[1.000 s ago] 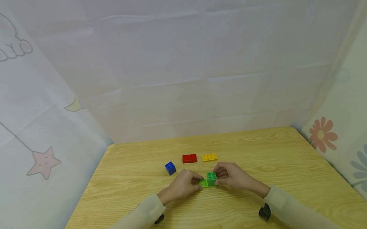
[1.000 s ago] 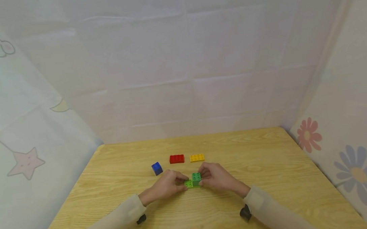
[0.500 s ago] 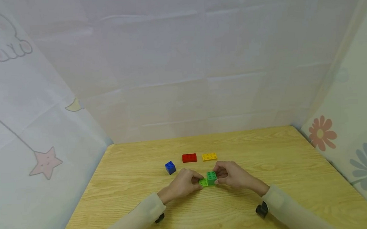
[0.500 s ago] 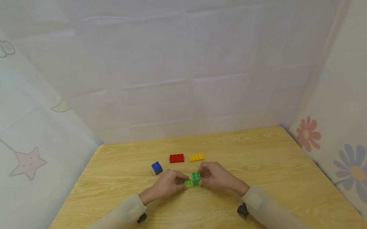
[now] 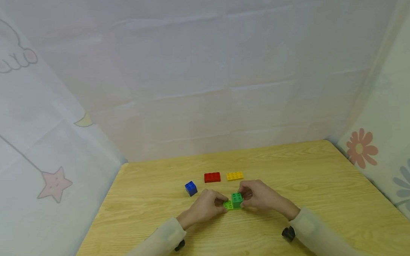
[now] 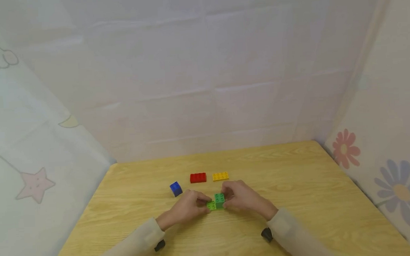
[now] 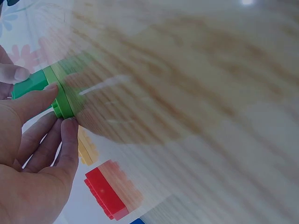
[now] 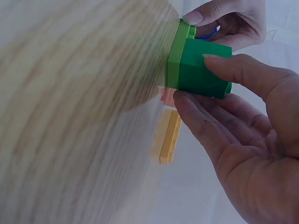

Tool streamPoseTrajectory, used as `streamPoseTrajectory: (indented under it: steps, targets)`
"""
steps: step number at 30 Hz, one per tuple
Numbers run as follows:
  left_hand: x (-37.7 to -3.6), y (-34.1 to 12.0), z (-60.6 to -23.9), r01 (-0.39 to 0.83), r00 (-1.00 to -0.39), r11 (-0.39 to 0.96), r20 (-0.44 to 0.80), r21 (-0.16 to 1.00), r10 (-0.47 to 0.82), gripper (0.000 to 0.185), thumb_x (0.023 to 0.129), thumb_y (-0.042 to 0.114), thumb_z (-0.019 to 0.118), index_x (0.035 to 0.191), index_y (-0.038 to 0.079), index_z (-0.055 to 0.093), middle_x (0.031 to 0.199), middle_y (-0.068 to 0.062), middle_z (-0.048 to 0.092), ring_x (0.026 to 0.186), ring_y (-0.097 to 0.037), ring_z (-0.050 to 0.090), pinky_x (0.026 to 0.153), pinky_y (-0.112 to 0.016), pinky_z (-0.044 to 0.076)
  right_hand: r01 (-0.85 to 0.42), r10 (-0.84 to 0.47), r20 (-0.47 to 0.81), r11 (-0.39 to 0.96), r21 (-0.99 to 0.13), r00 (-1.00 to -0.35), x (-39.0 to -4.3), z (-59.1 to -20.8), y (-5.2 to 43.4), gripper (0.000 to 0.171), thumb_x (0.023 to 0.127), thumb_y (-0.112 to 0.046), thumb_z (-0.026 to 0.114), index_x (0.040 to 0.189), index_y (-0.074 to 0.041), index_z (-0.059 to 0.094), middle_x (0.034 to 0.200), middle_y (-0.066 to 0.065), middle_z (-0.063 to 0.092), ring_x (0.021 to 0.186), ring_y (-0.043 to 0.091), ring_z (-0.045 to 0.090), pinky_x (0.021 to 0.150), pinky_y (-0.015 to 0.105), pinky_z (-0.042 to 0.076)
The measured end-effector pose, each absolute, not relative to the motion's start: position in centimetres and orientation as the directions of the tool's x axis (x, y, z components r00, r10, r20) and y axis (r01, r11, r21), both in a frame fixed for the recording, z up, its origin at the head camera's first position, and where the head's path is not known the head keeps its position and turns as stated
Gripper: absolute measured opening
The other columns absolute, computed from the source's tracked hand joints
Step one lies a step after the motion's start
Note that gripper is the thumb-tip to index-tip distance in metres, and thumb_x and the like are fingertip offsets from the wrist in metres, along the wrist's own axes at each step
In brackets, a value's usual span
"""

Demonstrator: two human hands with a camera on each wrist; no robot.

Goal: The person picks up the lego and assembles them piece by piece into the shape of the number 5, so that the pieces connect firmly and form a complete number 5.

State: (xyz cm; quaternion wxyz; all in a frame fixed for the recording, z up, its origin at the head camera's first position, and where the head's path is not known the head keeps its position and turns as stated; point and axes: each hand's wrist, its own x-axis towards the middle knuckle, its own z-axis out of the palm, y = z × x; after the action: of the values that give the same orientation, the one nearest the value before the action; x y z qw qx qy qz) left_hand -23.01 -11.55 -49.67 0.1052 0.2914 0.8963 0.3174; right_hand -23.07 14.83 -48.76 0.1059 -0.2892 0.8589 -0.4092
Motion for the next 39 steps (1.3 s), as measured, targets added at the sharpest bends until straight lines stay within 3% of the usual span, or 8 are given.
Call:
streamPoseTrajectory:
  steps: [12, 33, 39]
  targets:
    - [-23.0, -11.2, -49.5, 0.447, -0.813, 0.641, -0.016, 0.625, 0.583, 0.029, 0.09, 0.019, 0.085, 0.118, 0.01, 0.081, 0.118, -0.003, 0.08, 0.102, -0.007, 0.075, 0.085, -0.019, 0.06, -0.378, -0.542, 0.017, 0.563, -0.735, -0.84, -22.8, -47.7, 13.9, 0.027, 0.082, -0.003, 0.088, 0.096, -0.01, 0.066, 0.1, 0.002, 0.076, 0.094, 0.017, 0.071, 0.083, 0.036, 0.062]
    - [-22.9, -11.1, -49.0, 0.452, -0.806, 0.618, -0.002, 0.643, 0.592, 0.03, 0.09, 0.016, 0.084, 0.119, 0.008, 0.081, 0.118, -0.005, 0.08, 0.102, -0.012, 0.076, 0.084, -0.023, 0.061, -0.342, -0.498, 0.007, 0.586, -0.735, -0.867, -22.8, -48.1, 13.8, 0.032, 0.078, -0.006, 0.092, 0.095, -0.013, 0.067, 0.099, -0.001, 0.076, 0.09, 0.012, 0.072, 0.082, 0.031, 0.063]
    - [-22.7, -11.2, -48.9, 0.448, -0.81, 0.625, -0.005, 0.639, 0.586, 0.031, 0.089, 0.015, 0.085, 0.119, 0.007, 0.081, 0.119, -0.006, 0.08, 0.102, -0.01, 0.074, 0.084, -0.023, 0.061, -0.347, -0.495, 0.013, 0.591, -0.728, -0.869, -22.7, -47.9, 13.5, 0.033, 0.076, -0.004, 0.093, 0.094, -0.011, 0.067, 0.097, 0.001, 0.076, 0.089, 0.016, 0.072, 0.08, 0.033, 0.063]
